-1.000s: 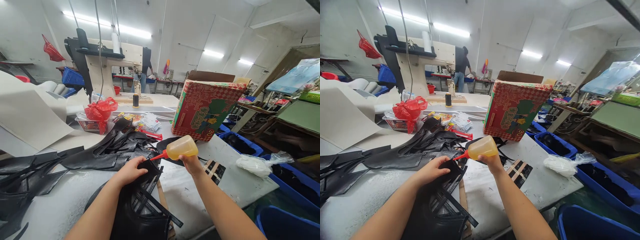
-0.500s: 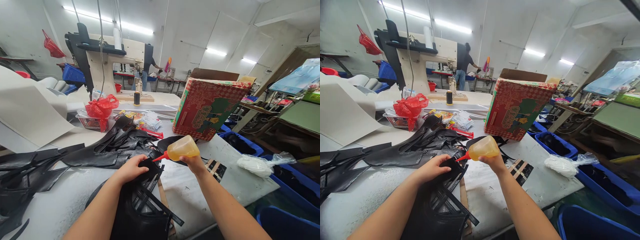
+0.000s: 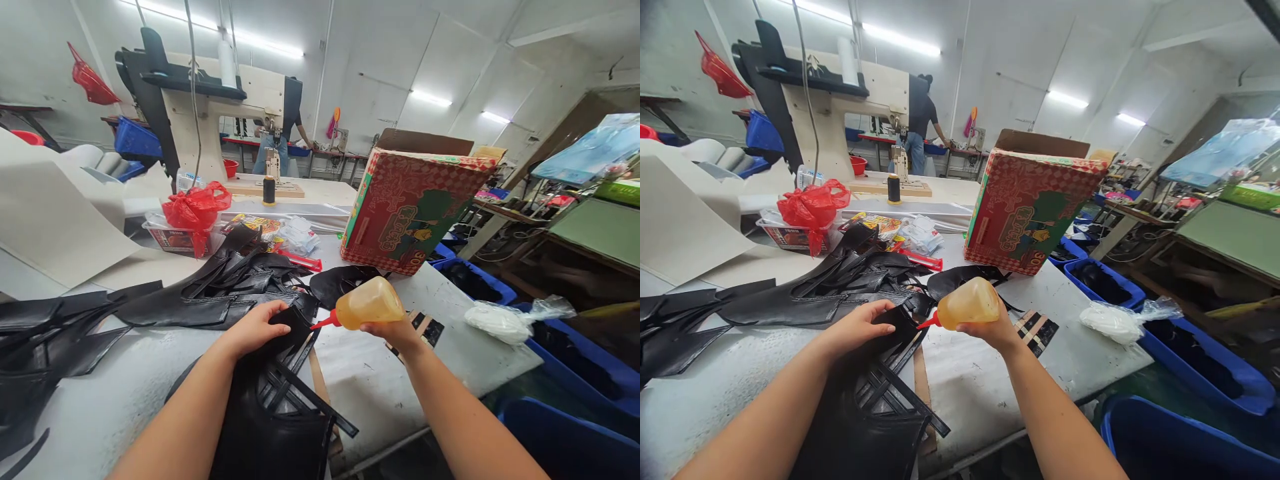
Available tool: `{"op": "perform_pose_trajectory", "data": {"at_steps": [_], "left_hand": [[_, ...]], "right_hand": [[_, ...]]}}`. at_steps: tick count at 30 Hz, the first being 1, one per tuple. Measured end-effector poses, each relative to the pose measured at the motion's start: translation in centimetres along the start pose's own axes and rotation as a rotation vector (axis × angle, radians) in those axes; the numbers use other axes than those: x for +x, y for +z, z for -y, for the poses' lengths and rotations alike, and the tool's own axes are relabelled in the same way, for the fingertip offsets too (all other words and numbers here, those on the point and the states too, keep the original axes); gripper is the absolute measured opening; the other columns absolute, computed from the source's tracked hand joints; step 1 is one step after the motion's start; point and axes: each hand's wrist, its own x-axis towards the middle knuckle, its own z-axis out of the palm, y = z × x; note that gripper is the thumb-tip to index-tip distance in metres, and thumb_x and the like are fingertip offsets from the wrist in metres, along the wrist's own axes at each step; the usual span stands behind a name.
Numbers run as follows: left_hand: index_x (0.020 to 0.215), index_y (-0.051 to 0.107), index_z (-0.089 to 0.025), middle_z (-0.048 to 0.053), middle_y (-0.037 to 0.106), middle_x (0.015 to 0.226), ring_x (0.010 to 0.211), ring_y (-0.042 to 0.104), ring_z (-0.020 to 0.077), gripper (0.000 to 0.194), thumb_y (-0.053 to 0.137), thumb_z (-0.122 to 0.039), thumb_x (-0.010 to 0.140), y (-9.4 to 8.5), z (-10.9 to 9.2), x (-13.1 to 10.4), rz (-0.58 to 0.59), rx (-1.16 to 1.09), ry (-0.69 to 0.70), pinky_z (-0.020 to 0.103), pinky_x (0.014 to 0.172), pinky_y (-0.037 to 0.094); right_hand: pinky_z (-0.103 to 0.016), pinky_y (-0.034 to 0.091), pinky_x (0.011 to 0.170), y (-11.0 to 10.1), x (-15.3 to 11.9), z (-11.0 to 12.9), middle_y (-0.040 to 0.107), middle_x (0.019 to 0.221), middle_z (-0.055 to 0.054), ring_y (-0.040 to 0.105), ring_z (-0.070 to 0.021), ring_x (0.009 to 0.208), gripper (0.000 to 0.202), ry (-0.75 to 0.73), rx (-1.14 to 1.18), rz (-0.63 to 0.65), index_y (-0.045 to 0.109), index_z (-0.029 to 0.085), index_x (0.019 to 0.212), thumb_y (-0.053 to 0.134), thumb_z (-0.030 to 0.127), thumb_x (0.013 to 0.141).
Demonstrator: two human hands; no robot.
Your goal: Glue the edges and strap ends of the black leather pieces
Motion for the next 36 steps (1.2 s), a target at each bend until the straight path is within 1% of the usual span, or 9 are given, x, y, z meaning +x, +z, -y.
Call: {"op": "perform_pose_trajectory", "data": {"at_steps": [9, 13, 18, 20, 23, 26, 29, 32, 36], "left_hand": [[0.084, 0.057, -0.02, -0.001, 0.065, 0.088, 0.09, 0.059, 0.0219, 0.025, 0.064, -0.032, 0.064, -0.1, 0.1, 0.0, 0.014, -0.107, -0.026, 0.035, 0.085, 0.044], [0.084, 0.054, -0.019, -0.001, 0.064, 0.084, 0.084, 0.06, 0.0201, 0.027, 0.066, -0.032, 0.063, -0.3, 0.2, -0.2, 0.019, -0.199, -0.049, 0.033, 0.08, 0.045], [0.083, 0.052, -0.019, -0.001, 0.064, 0.082, 0.081, 0.061, 0.0207, 0.028, 0.065, -0.034, 0.063, -0.1, 0.3, -0.2, 0.004, -0.159, -0.051, 0.033, 0.077, 0.046], [0.085, 0.053, -0.02, 0.002, 0.066, 0.086, 0.086, 0.061, 0.0235, 0.027, 0.062, -0.033, 0.063, 0.1, -0.1, -0.2, -0.047, -0.009, -0.057, 0.036, 0.08, 0.046], [0.101, 0.056, -0.02, 0.009, 0.064, 0.109, 0.105, 0.057, 0.0282, 0.036, 0.06, -0.029, 0.066, 0.0, -1.5, -1.2, -0.23, 0.363, -0.054, 0.039, 0.093, 0.041], [0.118, 0.051, -0.017, 0.014, 0.054, 0.128, 0.12, 0.047, 0.0315, 0.051, 0.056, -0.032, 0.07, -0.8, -3.3, -3.8, -0.351, 0.72, -0.07, 0.04, 0.1, 0.035], [0.122, 0.05, -0.015, 0.015, 0.054, 0.129, 0.117, 0.05, 0.0328, 0.061, 0.056, -0.044, 0.068, -1.9, -3.7, -7.2, -0.237, 0.887, -0.214, 0.04, 0.097, 0.038], [0.115, 0.055, -0.009, 0.021, 0.057, 0.122, 0.109, 0.055, 0.0373, 0.068, 0.058, -0.049, 0.06, -2.5, -2.2, -9.7, -0.121, 0.965, -0.406, 0.042, 0.089, 0.043], [0.113, 0.054, -0.007, 0.023, 0.058, 0.115, 0.102, 0.059, 0.0357, 0.072, 0.057, -0.051, 0.056, -2.5, 0.1, -10.4, -0.194, 0.91, -0.459, 0.04, 0.085, 0.045]], "right_hand": [[-0.046, 0.056, 0.073, -1.3, -0.9, 0.0, 0.063, 0.094, -0.007, 0.061, -0.0283, 0.086, 0.073, -0.095, -0.131, -0.049, 0.058, 0.024, 0.103, 0.09, 0.036, 0.039], [-0.042, 0.056, 0.074, -2.0, -1.6, 0.4, 0.065, 0.092, -0.004, 0.061, -0.0268, 0.086, 0.071, -0.118, -0.14, -0.141, 0.06, 0.027, 0.1, 0.091, 0.034, 0.036], [-0.029, 0.055, 0.053, -1.8, -4.6, 1.3, 0.067, 0.085, -0.002, 0.062, -0.0195, 0.07, 0.047, -0.104, 0.19, -0.291, 0.064, 0.028, 0.093, 0.08, 0.052, 0.056], [-0.022, 0.047, 0.04, -1.7, -6.4, 1.5, 0.066, 0.083, 0.0, 0.056, -0.0131, 0.056, 0.044, -0.078, 0.388, -0.33, 0.064, 0.031, 0.094, 0.07, 0.063, 0.064], [-0.02, 0.039, 0.031, -2.3, -9.5, 1.8, 0.064, 0.076, -0.001, 0.044, -0.0094, 0.042, 0.048, 0.028, 0.639, -0.335, 0.067, 0.029, 0.092, 0.061, 0.069, 0.066], [-0.02, 0.04, 0.031, -4.0, -12.6, 2.3, 0.064, 0.073, -0.001, 0.042, -0.0082, 0.041, 0.05, 0.094, 0.81, -0.455, 0.067, 0.026, 0.09, 0.071, 0.063, 0.057], [-0.016, 0.042, 0.033, -6.3, -15.2, 3.5, 0.064, 0.073, 0.0, 0.041, -0.0059, 0.042, 0.061, 0.092, 0.893, -0.622, 0.065, 0.022, 0.09, 0.083, 0.054, 0.042], [-0.013, 0.041, 0.034, -8.0, -17.0, 5.0, 0.063, 0.071, 0.0, 0.04, -0.0036, 0.043, 0.071, 0.049, 0.893, -0.779, 0.063, 0.018, 0.09, 0.087, 0.049, 0.032], [-0.011, 0.039, 0.033, -8.7, -18.0, 6.3, 0.062, 0.068, 0.0, 0.039, -0.0021, 0.042, 0.074, -0.02, 0.877, -0.906, 0.062, 0.015, 0.087, 0.086, 0.048, 0.025]]}}
